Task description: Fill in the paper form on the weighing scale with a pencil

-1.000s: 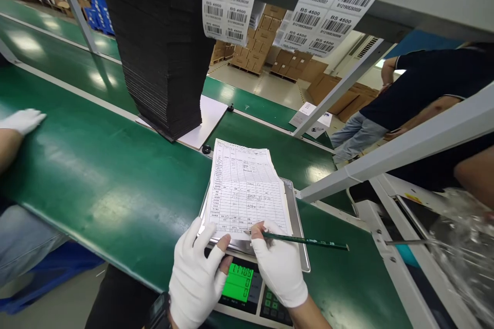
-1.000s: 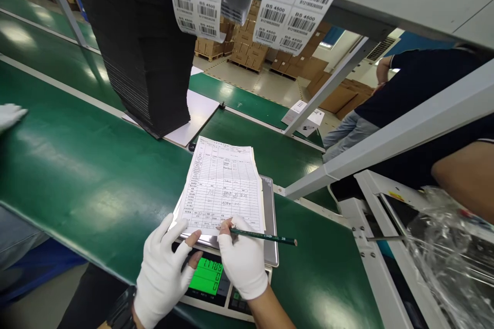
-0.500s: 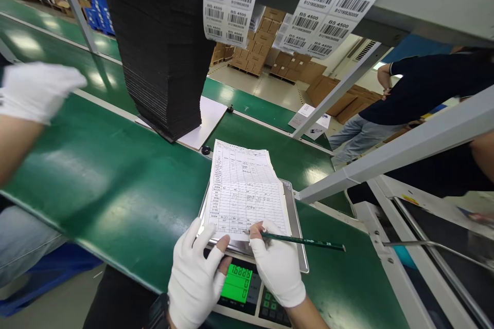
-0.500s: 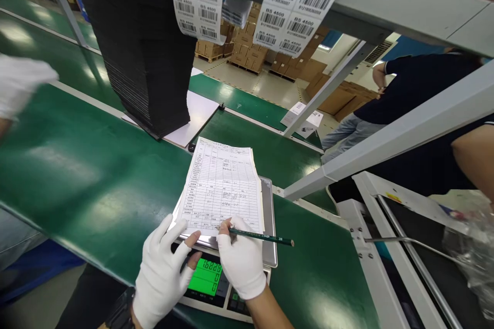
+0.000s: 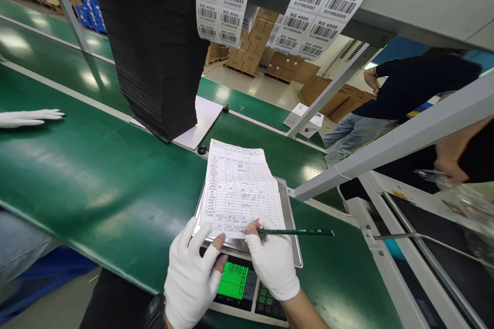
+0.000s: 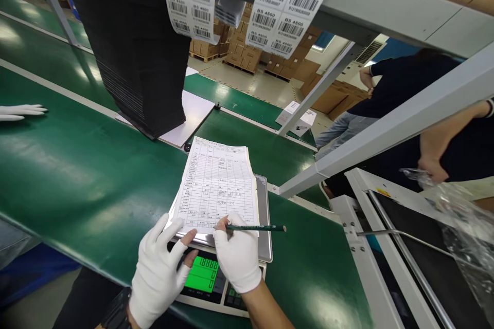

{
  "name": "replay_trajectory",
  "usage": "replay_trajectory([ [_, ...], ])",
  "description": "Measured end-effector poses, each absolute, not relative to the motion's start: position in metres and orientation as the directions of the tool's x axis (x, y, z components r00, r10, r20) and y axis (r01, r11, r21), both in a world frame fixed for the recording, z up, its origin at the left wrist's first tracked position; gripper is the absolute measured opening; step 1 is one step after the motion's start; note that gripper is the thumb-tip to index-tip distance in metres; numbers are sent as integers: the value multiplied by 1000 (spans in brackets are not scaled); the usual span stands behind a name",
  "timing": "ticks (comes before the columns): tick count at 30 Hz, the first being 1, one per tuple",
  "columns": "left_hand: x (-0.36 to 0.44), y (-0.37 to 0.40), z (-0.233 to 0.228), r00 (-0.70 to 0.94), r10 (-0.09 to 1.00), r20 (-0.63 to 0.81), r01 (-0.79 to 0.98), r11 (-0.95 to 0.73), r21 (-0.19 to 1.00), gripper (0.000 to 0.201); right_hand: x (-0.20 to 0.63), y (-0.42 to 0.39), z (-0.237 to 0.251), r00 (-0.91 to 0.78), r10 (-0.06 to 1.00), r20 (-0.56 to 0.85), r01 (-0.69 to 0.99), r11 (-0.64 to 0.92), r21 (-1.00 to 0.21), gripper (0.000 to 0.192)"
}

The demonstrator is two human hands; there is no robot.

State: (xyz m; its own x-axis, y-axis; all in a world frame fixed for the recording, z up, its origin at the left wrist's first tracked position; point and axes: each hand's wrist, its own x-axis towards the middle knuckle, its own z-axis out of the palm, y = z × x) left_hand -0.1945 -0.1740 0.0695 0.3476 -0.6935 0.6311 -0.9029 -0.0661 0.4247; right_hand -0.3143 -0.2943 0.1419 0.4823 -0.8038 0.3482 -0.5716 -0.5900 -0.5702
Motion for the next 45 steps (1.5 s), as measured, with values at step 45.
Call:
replay_trajectory([
  [45,-203,-190,89,311,-739,597,-896,-18,444,31,-315,-293,150,504,-862,60,-613,-406,-677,22],
])
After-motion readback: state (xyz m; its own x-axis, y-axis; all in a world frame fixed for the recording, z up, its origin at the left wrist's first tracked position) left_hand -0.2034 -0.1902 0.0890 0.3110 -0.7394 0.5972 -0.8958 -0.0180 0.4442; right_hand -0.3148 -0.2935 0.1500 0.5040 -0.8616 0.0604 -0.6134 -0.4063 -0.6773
